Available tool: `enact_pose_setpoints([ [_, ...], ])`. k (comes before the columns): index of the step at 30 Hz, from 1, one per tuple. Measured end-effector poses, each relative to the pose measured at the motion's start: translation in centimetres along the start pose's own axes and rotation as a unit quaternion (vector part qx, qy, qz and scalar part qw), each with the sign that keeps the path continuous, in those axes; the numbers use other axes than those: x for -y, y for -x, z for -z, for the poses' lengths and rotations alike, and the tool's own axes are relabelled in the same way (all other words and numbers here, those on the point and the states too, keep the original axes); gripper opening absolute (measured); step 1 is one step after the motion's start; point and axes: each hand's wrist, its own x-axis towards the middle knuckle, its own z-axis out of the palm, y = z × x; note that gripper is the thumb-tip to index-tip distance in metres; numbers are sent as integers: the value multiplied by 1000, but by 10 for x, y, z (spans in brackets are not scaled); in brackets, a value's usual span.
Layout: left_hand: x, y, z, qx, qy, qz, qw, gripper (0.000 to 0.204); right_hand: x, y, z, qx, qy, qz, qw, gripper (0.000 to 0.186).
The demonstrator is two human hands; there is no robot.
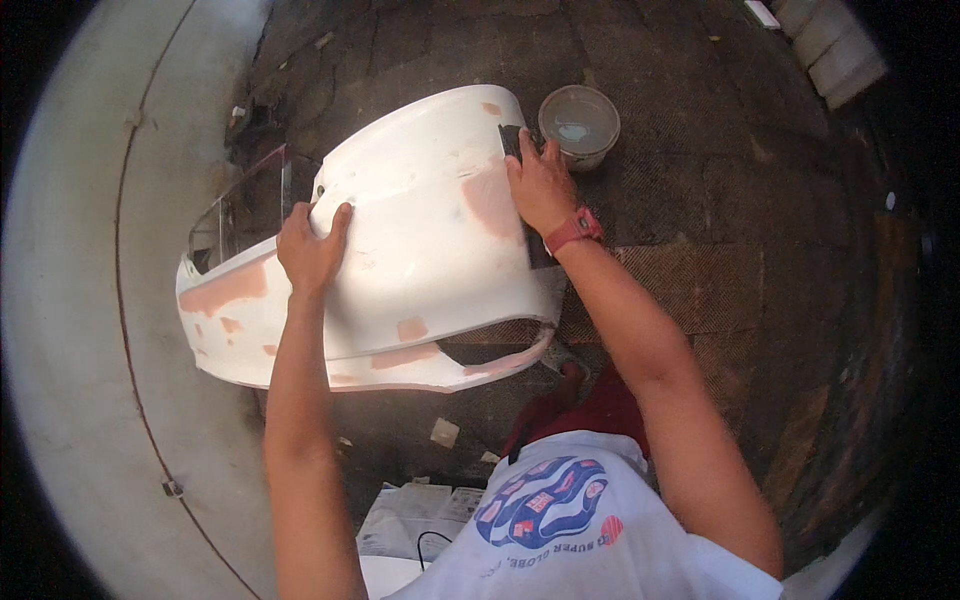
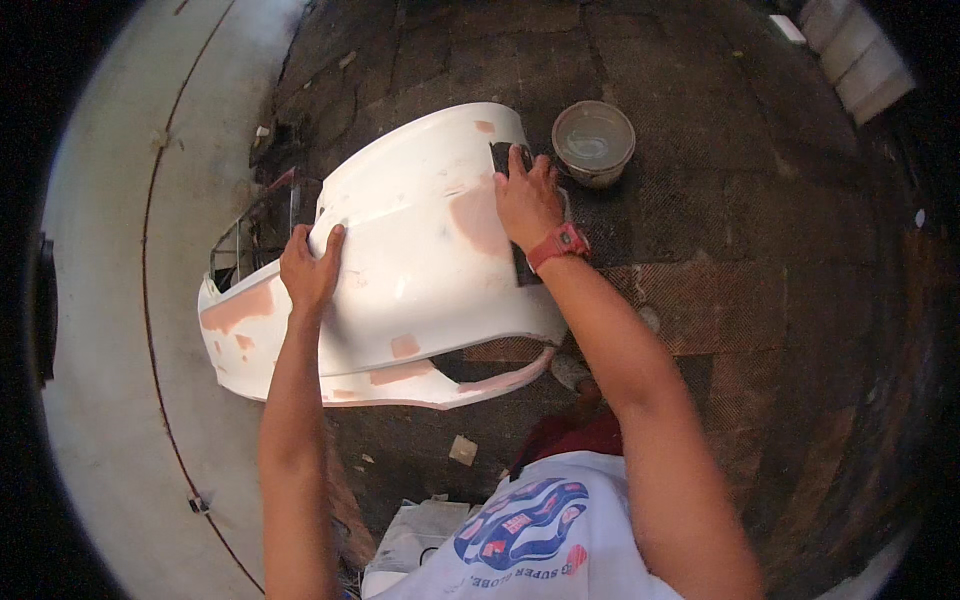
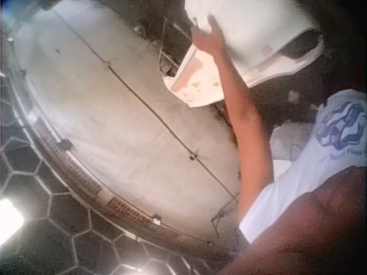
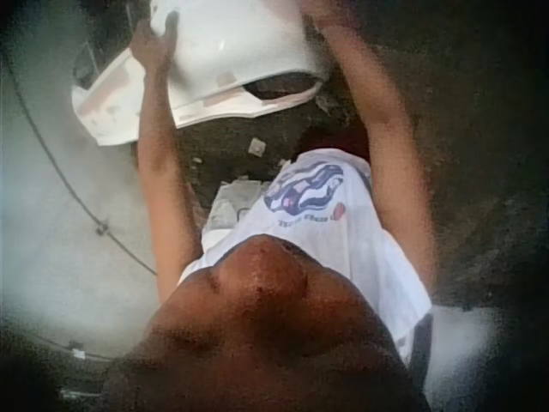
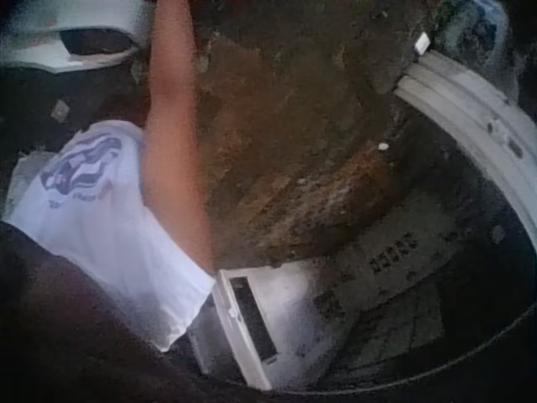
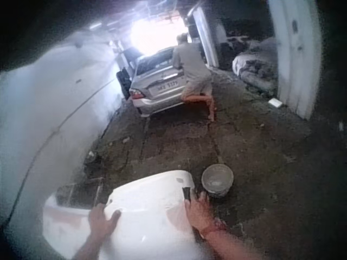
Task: The person sands a white car fender with a sanding block, repeatedly dipping the block into a bucket of water. The person repositions the fender and continues sanding different areas.
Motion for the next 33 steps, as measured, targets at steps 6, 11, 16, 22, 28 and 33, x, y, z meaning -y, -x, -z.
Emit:
enact_pose_setpoints([
  [6, 6, 8, 0, 13, -15, 15, 1000, 67, 9, 36, 10, 20, 43, 118, 992, 65],
  [11, -5, 1, 1, -5, -6, -3, 1000, 65, 4, -2, 0, -7, 59, 44, 997, 63],
  [16, 4, 6, 1, 13, 2, 10, 1000, 67, 18, 28, 9, -14, 70, 124, 990, 60],
  [22, -3, 0, 1, 14, -12, 4, 1000, 68, 7, 10, -3, -44, 84, 96, 991, 61],
  [28, -5, 4, 4, 14, -17, -6, 1000, 65, -12, -1, 1, 38, 26, 40, 998, 65],
  [33, 1, 8, 3, 28, -11, 27, 999, 70, 1, 37, 4, -19, 48, 104, 993, 67],
])
